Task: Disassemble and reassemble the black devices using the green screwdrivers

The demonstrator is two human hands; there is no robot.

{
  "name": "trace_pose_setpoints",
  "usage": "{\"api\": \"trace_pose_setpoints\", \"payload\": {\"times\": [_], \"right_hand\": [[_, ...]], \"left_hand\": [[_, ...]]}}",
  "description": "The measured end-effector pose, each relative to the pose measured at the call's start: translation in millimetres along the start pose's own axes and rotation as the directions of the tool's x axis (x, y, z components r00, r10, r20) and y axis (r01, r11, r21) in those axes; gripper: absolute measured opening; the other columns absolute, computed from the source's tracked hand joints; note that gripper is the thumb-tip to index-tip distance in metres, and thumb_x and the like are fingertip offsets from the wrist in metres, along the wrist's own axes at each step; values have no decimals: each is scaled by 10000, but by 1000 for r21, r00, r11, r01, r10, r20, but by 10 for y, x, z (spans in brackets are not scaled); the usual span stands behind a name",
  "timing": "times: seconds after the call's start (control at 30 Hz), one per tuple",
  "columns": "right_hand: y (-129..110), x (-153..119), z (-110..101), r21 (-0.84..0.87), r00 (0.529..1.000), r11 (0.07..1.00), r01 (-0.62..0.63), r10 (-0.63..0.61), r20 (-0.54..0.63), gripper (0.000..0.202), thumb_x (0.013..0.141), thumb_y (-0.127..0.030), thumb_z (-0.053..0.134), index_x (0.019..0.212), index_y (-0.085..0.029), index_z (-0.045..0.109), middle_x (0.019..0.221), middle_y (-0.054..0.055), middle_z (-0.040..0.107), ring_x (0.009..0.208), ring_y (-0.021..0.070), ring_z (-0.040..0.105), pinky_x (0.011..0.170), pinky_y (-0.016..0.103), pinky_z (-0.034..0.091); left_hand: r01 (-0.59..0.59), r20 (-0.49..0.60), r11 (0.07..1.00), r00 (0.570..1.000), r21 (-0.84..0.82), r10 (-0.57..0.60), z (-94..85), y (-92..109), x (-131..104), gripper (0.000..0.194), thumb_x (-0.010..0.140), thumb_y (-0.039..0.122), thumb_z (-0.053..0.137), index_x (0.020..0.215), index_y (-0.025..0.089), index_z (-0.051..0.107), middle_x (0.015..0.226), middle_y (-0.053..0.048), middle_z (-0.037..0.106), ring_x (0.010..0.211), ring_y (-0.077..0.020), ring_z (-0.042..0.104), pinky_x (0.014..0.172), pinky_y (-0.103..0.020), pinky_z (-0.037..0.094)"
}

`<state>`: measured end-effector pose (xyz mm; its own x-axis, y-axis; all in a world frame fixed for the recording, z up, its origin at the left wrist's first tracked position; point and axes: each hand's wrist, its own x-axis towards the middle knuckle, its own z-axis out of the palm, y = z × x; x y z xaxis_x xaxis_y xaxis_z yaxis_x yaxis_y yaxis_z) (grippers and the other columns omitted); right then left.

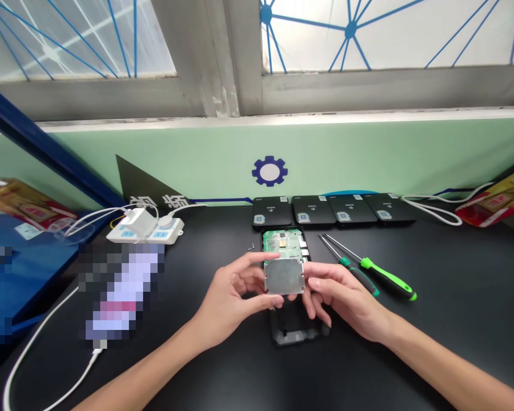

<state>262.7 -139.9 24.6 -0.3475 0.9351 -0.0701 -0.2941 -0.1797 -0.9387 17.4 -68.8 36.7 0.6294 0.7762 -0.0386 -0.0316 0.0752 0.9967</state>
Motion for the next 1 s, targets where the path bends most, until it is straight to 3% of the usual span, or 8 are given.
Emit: {"api": "trace_pose_setpoints", "payload": {"times": [0.13, 0.4, 0.8, 1.0], "right_hand": [[30, -6, -15, 6, 1000, 1000, -15, 15, -10, 496, 1030, -406, 810, 1482, -221, 722, 1108, 96, 744, 731, 114, 661, 517, 176, 483], [60, 14, 34, 33, 999, 999, -8, 10, -48, 829, 994, -382, 873, 1717, -350, 468, 1069, 39, 682, 741, 101, 657, 500, 137, 489], [32, 11, 50, 11, 999, 1000, 17, -17, -51, 864, 1019, -406, 849, 1754, -372, 395, 1101, 57, 692, 728, 106, 659, 491, 150, 488], [0, 20, 58, -25, 998, 999, 27, -29, -57, 790, 1017, -415, 846, 1709, -345, 471, 1051, 36, 679, 712, 99, 647, 491, 145, 498]], "left_hand": [[23, 2, 996, 1000, -86, -23, 15, 6, 18, 611, 850, 207, 983, 1388, 180, 694, 909, -35, 853, 771, -209, 838, 739, -300, 694], [0, 3, 990, 1000, -139, 0, 42, 20, 32, 569, 889, 159, 949, 1384, 162, 669, 943, -55, 864, 800, -189, 829, 731, -261, 682], [-12, 7, 989, 1000, -150, 14, 41, -11, 33, 572, 907, 194, 950, 1404, 178, 666, 988, -71, 856, 801, -185, 810, 721, -257, 667], [-10, 3, 991, 1000, -130, 10, 37, -11, 27, 575, 890, 216, 961, 1389, 178, 678, 973, -70, 850, 801, -204, 813, 729, -287, 673]]}}
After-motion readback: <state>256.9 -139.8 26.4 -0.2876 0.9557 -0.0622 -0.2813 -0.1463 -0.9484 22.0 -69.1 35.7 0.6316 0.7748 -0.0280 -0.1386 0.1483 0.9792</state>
